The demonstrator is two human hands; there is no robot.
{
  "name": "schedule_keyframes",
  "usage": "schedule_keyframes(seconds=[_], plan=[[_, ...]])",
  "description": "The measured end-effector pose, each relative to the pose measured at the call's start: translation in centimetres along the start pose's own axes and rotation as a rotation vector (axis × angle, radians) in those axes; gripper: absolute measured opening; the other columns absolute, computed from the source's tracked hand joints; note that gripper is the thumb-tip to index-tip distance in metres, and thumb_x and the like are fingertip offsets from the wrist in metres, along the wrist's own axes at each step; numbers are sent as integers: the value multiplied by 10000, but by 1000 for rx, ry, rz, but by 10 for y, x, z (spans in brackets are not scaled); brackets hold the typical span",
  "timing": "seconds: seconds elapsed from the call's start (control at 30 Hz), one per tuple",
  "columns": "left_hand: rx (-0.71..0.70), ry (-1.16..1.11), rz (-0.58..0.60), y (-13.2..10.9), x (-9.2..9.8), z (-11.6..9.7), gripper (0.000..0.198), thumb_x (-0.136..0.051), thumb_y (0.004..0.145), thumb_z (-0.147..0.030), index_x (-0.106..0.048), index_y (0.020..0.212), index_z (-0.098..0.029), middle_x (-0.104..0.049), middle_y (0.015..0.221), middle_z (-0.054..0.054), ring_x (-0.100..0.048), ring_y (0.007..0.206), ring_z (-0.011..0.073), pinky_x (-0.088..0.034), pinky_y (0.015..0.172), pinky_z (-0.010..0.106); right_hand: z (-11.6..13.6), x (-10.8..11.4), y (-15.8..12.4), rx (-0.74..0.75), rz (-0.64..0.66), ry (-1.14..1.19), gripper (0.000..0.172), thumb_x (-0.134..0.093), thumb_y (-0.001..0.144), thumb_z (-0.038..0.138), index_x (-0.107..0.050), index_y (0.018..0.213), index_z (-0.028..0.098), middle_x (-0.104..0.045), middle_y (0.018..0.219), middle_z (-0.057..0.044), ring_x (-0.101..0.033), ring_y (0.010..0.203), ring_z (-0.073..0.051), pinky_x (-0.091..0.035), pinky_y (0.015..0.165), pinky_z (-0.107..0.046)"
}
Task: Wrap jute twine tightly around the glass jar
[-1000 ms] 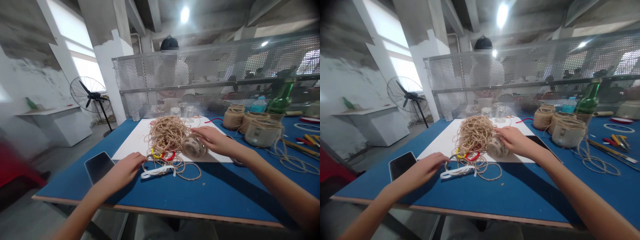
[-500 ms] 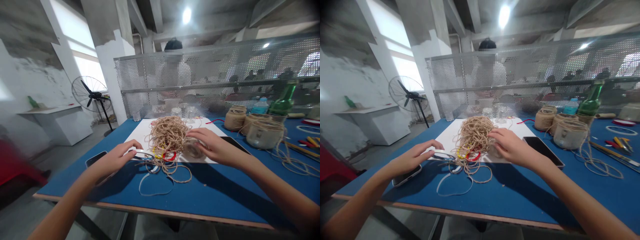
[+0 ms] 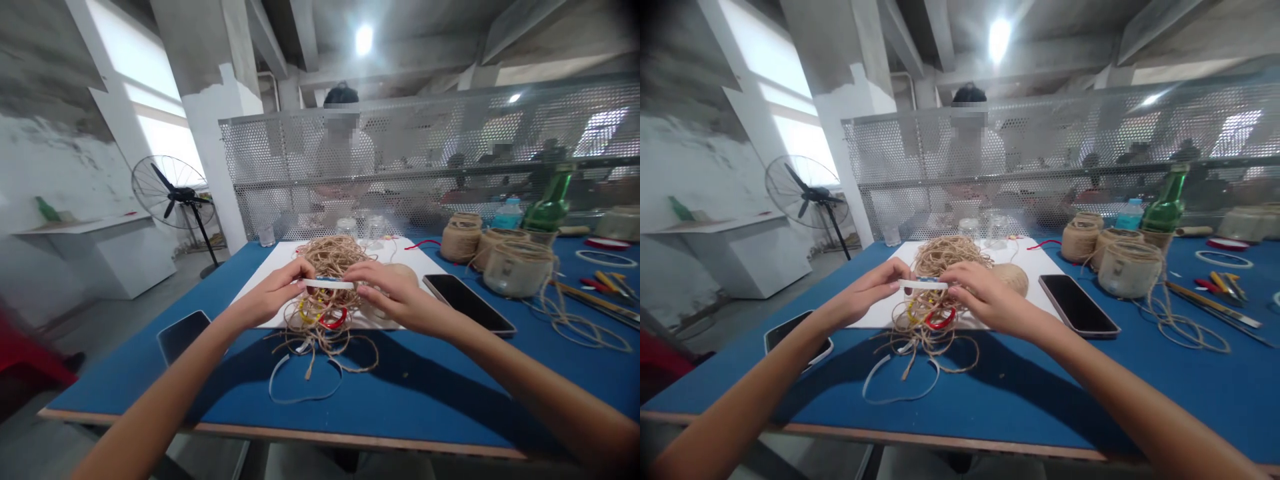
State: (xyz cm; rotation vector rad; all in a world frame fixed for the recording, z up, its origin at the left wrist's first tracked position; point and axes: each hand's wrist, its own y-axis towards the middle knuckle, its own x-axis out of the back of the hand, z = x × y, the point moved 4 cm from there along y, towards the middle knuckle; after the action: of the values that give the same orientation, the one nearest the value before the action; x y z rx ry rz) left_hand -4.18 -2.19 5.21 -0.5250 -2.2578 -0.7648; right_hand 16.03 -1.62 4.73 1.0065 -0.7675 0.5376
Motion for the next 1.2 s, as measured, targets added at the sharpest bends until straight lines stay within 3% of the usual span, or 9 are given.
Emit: schedule_keyframes(seconds=[0.1,0.27,0.43,0.73,0.83,1.0,1.2], plan=[[-43,60,-9,10,-7,-6,166,-328,884,-218,-474,951,-176,-516,954,44,-481,913,178,-378,844,336,0,-1,-1,-33,41,85,222,-364,897,270,-563,913,172,-605,854,-28,-536,795,-113,-425,739,-256],[-271,343,-450,17,-16,-32,147,-429,845,-202,-469,984,-176,-498,975,61,-460,952,185,-377,871,364,1,3,-7,-89,-171,71,198,-409,882,262,-550,781,165,-568,699,0,-499,659,-97,-391,633,-222],[-389,530,-395,14,-41,-44,138,-512,819,-230,-522,952,-194,-502,913,48,-471,859,169,-423,766,324,4,-1,-14,-62,-227,0,213,-383,891,267,-554,813,165,-573,721,-18,-495,682,-113,-382,638,-244],[-395,521,-439,3,-45,-38,240,-507,831,-182,-529,1068,-206,-531,991,60,-512,908,150,-463,779,285,10,-19,-23,-120,-42,341,189,-352,901,263,-459,1024,168,-555,786,-21,-510,687,-105,-431,629,-239],[-402,480,-410,2,-46,-39,267,-507,818,-163,-526,1084,-181,-532,1041,78,-521,942,157,-461,813,289,9,-21,-25,-113,-48,248,173,-398,881,273,-453,1007,167,-556,831,-39,-506,709,-118,-428,639,-254],[-382,382,-348,3,-45,-36,212,-509,816,-199,-543,1024,-176,-537,1024,73,-521,961,165,-462,821,300,8,-26,-25,-89,-50,57,143,-405,876,291,-446,928,165,-524,733,-11,-453,610,-105,-390,569,-236],[-373,412,-320,5,-48,-30,172,-470,835,-167,-547,988,-168,-541,1011,76,-524,943,147,-461,815,283,8,-31,-24,-78,-34,-28,172,-390,883,302,-455,958,162,-554,748,-26,-468,618,-114,-387,567,-239]])
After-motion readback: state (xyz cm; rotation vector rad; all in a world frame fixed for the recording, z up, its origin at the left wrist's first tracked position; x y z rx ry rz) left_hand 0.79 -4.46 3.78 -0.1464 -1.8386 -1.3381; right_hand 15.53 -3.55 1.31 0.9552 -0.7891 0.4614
